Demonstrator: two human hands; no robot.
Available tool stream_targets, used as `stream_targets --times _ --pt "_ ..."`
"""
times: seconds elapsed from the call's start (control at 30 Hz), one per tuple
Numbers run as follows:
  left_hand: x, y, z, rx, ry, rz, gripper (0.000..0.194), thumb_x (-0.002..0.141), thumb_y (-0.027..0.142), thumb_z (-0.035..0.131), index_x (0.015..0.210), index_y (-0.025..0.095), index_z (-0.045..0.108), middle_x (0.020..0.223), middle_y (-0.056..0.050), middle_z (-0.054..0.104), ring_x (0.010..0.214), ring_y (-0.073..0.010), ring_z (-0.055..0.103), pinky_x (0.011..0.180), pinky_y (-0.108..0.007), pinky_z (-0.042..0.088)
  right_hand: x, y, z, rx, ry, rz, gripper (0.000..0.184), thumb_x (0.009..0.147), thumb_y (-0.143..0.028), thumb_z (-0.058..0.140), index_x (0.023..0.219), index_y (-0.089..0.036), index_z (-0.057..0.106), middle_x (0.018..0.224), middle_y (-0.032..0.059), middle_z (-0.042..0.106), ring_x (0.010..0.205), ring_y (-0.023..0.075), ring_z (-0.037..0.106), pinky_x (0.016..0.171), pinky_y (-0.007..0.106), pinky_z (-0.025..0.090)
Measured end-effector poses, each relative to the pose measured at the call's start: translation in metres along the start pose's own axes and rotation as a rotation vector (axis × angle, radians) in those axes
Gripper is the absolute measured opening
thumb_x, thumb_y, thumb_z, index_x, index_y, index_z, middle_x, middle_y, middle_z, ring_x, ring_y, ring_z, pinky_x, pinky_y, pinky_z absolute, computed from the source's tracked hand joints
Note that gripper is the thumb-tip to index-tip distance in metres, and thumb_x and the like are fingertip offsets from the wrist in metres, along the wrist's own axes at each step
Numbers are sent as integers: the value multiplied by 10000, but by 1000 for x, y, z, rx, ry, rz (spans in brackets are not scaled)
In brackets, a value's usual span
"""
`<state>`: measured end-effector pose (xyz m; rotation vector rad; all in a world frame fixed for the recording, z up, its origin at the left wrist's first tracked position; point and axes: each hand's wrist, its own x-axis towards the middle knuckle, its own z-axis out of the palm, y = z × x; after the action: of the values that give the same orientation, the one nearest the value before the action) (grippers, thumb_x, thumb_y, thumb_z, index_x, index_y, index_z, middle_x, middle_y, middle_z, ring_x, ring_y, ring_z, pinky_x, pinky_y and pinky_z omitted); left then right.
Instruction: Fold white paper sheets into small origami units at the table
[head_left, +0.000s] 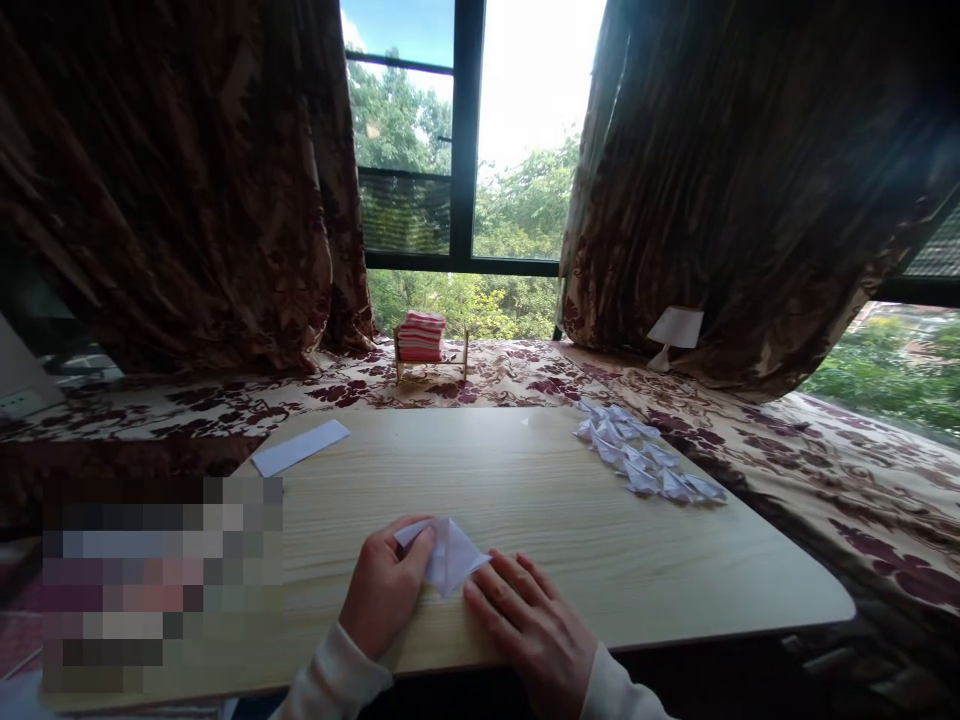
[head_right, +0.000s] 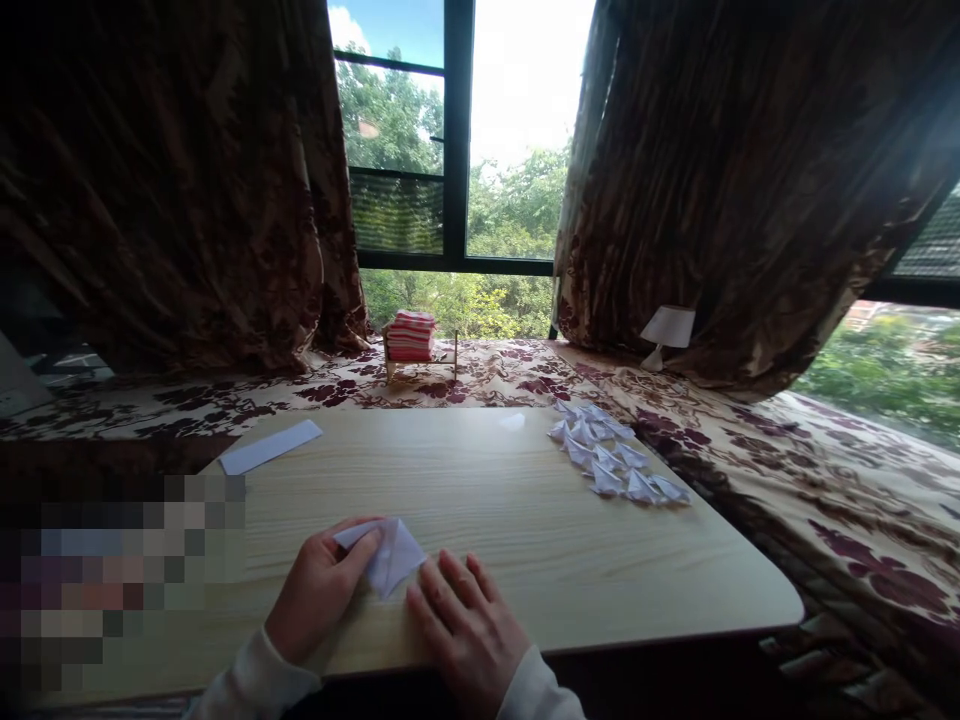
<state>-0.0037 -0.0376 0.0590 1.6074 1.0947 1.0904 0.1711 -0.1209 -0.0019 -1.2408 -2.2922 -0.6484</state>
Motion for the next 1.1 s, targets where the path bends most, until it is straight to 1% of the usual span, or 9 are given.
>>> stream_targets --times 0.17,0.33,0.47,0.57,0.63,0.7,0.77,0.87,1.1 --pt "-16 1 -3 -11 2 -5 220 712 273 560 829 135 684 726 -20 680 713 -181 598 608 -224 448 -12 -11 2 -23 106 -15 380 875 -202 327 1216 -202 494 1279 23 491 1224 246 340 1039 407 193" --pt "-17 7 -5 -33 33 23 240 708 295 556 822 123 677 735 -43 687 672 -187 602 581 -241 455 -19 -20 0 -9 107 9 360 843 -245 418 1191 -234 507 1245 46 523 1179 251 400 974 396 305" --pt "-2 16 -9 -47 122 95 230 675 281 573 805 124 679 762 -56 688 717 -203 609 640 -260 456 14 -16 -43 219 13 -22 507 730 -473 529 1188 -258 497 1109 71 608 966 230 560 822 331 448" --pt "10 20 -11 -70 196 137 209 656 264 579 783 132 677 787 -55 684 744 -201 602 681 -264 444 64 -5 -65 428 123 313 433 769 -280 511 1198 -231 477 1164 78 557 1042 205 514 878 332 422" --pt "16 18 -12 -110 201 138 211 656 265 576 791 134 670 751 -44 681 700 -189 600 645 -260 448 96 6 -53 568 303 533 406 742 -253 517 1145 -196 517 1155 106 547 1021 227 523 839 367 445" --pt "20 13 -11 -159 186 126 227 659 273 580 816 132 663 709 -29 674 657 -174 595 603 -249 446 119 17 -23 890 295 695 380 699 -235 526 1074 -177 550 968 89 625 776 200 607 633 328 510" --pt "23 6 -10 -211 165 105 254 664 293 589 846 128 657 672 -15 664 629 -161 587 578 -241 439 130 26 10 980 259 676 254 704 -182 443 896 -150 605 657 25 639 521 145 583 476 267 488" --pt "24 -2 -6 -283 94 55 285 652 328 628 840 115 655 616 0 643 598 -150 580 568 -241 439 130 29 39 1000 309 658 253 695 -144 397 852 -152 595 633 12 635 525 133 581 481 243 477" --pt "26 -12 -7 -317 55 -123 215 817 290 538 952 125 571 878 -26 610 734 -134 588 659 -309 492 120 19 28 846 397 594 187 655 -130 498 746 -188 650 870 65 630 852 199 549 747 327 447"
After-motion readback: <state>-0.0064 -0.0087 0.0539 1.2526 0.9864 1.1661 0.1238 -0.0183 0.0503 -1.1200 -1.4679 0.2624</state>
